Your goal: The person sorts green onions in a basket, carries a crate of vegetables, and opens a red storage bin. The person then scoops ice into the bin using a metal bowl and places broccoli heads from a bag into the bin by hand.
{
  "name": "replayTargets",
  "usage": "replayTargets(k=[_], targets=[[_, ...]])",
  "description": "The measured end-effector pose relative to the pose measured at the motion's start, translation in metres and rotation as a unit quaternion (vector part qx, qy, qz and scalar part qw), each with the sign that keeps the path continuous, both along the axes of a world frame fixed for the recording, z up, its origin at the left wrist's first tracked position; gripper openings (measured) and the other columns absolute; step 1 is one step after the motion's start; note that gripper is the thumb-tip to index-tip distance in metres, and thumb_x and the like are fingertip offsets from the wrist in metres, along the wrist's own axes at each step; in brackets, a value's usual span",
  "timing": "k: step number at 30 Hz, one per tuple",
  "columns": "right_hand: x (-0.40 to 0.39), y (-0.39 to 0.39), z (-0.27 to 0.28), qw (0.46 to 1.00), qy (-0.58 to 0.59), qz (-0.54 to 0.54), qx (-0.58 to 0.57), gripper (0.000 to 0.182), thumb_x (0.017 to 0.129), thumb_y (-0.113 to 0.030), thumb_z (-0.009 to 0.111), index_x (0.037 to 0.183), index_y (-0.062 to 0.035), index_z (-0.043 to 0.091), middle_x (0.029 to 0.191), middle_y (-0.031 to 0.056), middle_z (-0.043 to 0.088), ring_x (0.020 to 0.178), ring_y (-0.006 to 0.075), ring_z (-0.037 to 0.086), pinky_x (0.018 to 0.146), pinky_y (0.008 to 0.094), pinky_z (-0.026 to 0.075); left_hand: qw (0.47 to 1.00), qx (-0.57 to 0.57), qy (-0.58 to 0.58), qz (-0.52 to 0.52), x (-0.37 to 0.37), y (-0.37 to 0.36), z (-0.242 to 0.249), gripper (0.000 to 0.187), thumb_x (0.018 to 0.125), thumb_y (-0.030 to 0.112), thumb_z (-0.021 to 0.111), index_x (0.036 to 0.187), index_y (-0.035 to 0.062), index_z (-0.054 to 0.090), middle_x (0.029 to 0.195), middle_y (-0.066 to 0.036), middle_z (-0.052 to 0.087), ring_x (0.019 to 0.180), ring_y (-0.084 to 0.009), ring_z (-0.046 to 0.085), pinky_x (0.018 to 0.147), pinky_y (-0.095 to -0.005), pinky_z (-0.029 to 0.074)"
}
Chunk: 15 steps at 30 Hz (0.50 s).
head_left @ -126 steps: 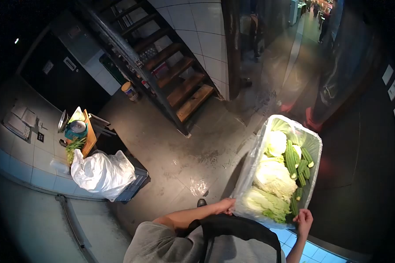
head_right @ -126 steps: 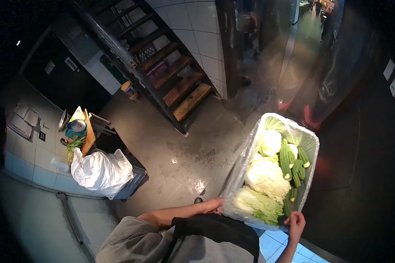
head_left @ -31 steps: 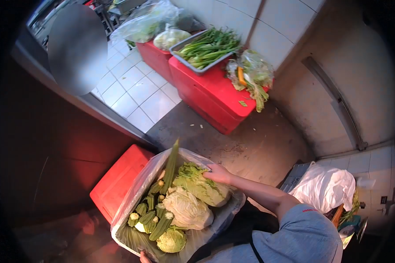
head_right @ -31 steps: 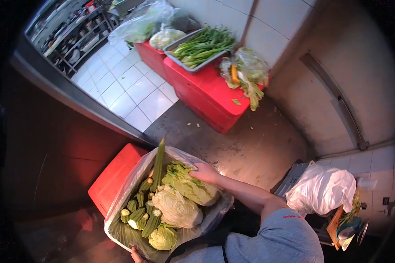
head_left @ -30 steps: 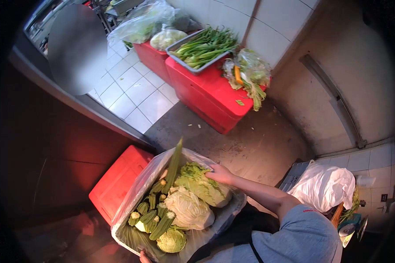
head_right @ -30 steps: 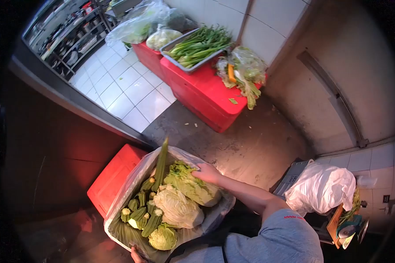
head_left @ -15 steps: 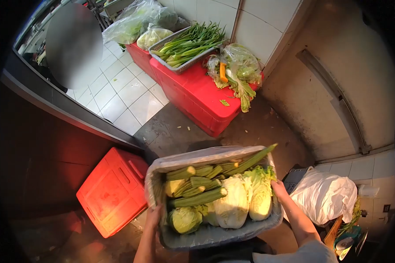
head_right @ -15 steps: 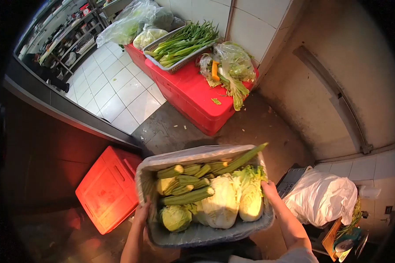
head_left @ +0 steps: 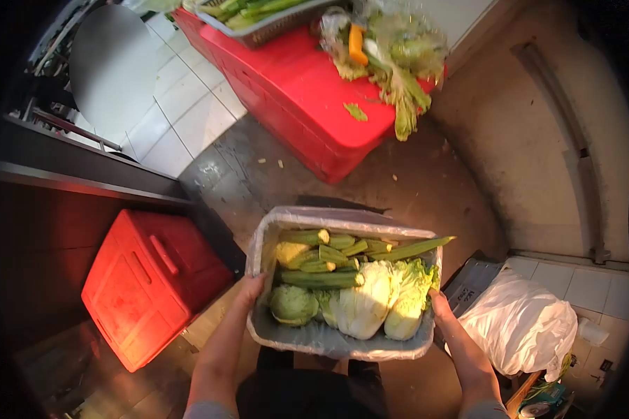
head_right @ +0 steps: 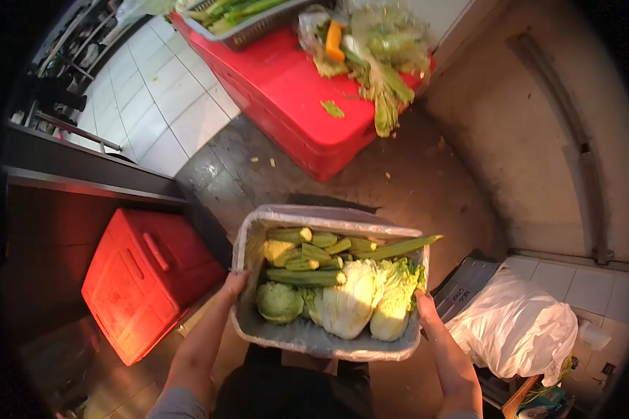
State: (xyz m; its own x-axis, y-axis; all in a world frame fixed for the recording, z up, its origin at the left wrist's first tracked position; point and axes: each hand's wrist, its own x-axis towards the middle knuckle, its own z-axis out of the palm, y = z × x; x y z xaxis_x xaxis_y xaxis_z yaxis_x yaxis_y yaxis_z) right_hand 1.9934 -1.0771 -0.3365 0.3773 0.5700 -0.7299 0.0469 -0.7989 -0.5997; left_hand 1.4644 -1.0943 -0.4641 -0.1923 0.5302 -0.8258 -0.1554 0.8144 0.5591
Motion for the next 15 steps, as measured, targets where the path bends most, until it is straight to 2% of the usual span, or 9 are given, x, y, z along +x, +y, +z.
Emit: replayTargets(k=[3,6,8,9,10,11,12,14,15], targets=[[0.024,-0.002,-0.066,0.998,0.046,-0.006,-0.034,0.037,0.083,-0.020,0.045,0.113,0.0024,0.052,0.103,0.0128,0.060,0.091,0.0239,0.057,0.083,0.0337,0.044,1.000,0.013,0.017,-0.016,0.003,0.012,-0.052,0.034,0.073,0.029,0.061,0.092,0.0017,0.058,0.066,-0.002,0.054,0.052,-0.0129,0.047,0.048,-0.0289,0.038],[0.052,-0.001,-0.126,0.997,0.055,0.015,-0.051,0.041,0.084,-0.021,0.043,0.116,0.0034,0.050,0.111,0.0134,0.058,0.099,0.0243,0.055,0.087,0.0355,0.041,0.998,0.002,0.034,-0.046,0.016,0.031,-0.070,0.036,0.073,0.031,0.062,0.092,0.0001,0.059,0.067,-0.003,0.055,0.053,-0.0137,0.048,0.049,-0.0303,0.039],[0.029,0.012,-0.103,0.996,0.038,0.011,-0.081,0.040,0.084,-0.022,0.045,0.114,0.0031,0.052,0.111,0.0129,0.057,0.100,0.0222,0.053,0.087,0.0338,0.040,0.991,-0.027,0.102,-0.082,0.023,0.033,-0.091,0.037,0.073,0.031,0.063,0.093,-0.0006,0.059,0.066,-0.004,0.055,0.054,-0.0138,0.049,0.049,-0.0312,0.039],[0.067,-0.012,-0.170,0.999,0.008,-0.010,-0.046,0.037,0.085,-0.022,0.045,0.110,0.0028,0.054,0.109,0.0120,0.058,0.097,0.0216,0.054,0.084,0.0338,0.041,0.983,-0.044,0.147,-0.102,0.026,0.037,-0.108,0.037,0.074,0.030,0.063,0.094,-0.0006,0.060,0.066,-0.004,0.056,0.054,-0.0137,0.049,0.049,-0.0320,0.039],[0.082,-0.024,-0.187,0.998,0.028,0.025,-0.056,0.047,0.081,-0.032,0.052,0.111,0.0040,0.054,0.109,0.0102,0.057,0.098,0.0217,0.050,0.084,0.0311,0.039,0.991,-0.005,0.115,-0.073,0.035,0.043,-0.092,0.035,0.075,0.027,0.063,0.096,-0.0004,0.061,0.066,-0.005,0.057,0.053,-0.0142,0.050,0.050,-0.0321,0.040],[0.103,-0.037,-0.219,0.997,-0.047,0.055,-0.029,0.050,0.079,-0.037,0.056,0.109,0.0034,0.053,0.101,0.0079,0.057,0.091,0.0189,0.049,0.081,0.0320,0.039,0.993,-0.021,0.096,-0.062,0.042,0.051,-0.081,0.033,0.076,0.024,0.062,0.098,-0.0010,0.061,0.067,-0.005,0.059,0.055,-0.0140,0.051,0.051,-0.0306,0.042],[0.117,-0.040,-0.224,0.990,0.066,0.104,0.071,0.048,0.079,-0.035,0.056,0.108,0.0028,0.053,0.096,0.0061,0.055,0.088,0.0167,0.049,0.079,0.0318,0.039,0.992,-0.025,0.093,-0.075,0.041,0.064,-0.084,0.029,0.076,0.026,0.062,0.092,0.0014,0.059,0.064,-0.003,0.055,0.052,-0.0133,0.049,0.049,-0.0303,0.040],[0.112,-0.044,-0.212,0.973,0.180,0.077,0.122,0.040,0.080,-0.024,0.052,0.110,0.0026,0.052,0.099,0.0079,0.055,0.089,0.0178,0.050,0.079,0.0334,0.040,0.994,0.009,0.091,-0.055,0.037,0.060,-0.090,0.024,0.077,0.026,0.063,0.089,0.0047,0.058,0.061,-0.001,0.052,0.048,-0.0117,0.047,0.045,-0.0294,0.037],[0.098,-0.026,-0.197,0.995,0.066,0.057,0.052,0.038,0.082,-0.018,0.049,0.113,0.0027,0.050,0.104,0.0105,0.055,0.092,0.0204,0.052,0.080,0.0353,0.041,0.994,0.064,0.087,-0.016,0.042,0.065,-0.099,0.023,0.078,0.024,0.064,0.091,0.0056,0.058,0.060,0.000,0.052,0.047,-0.0107,0.046,0.043,-0.0288,0.036]])
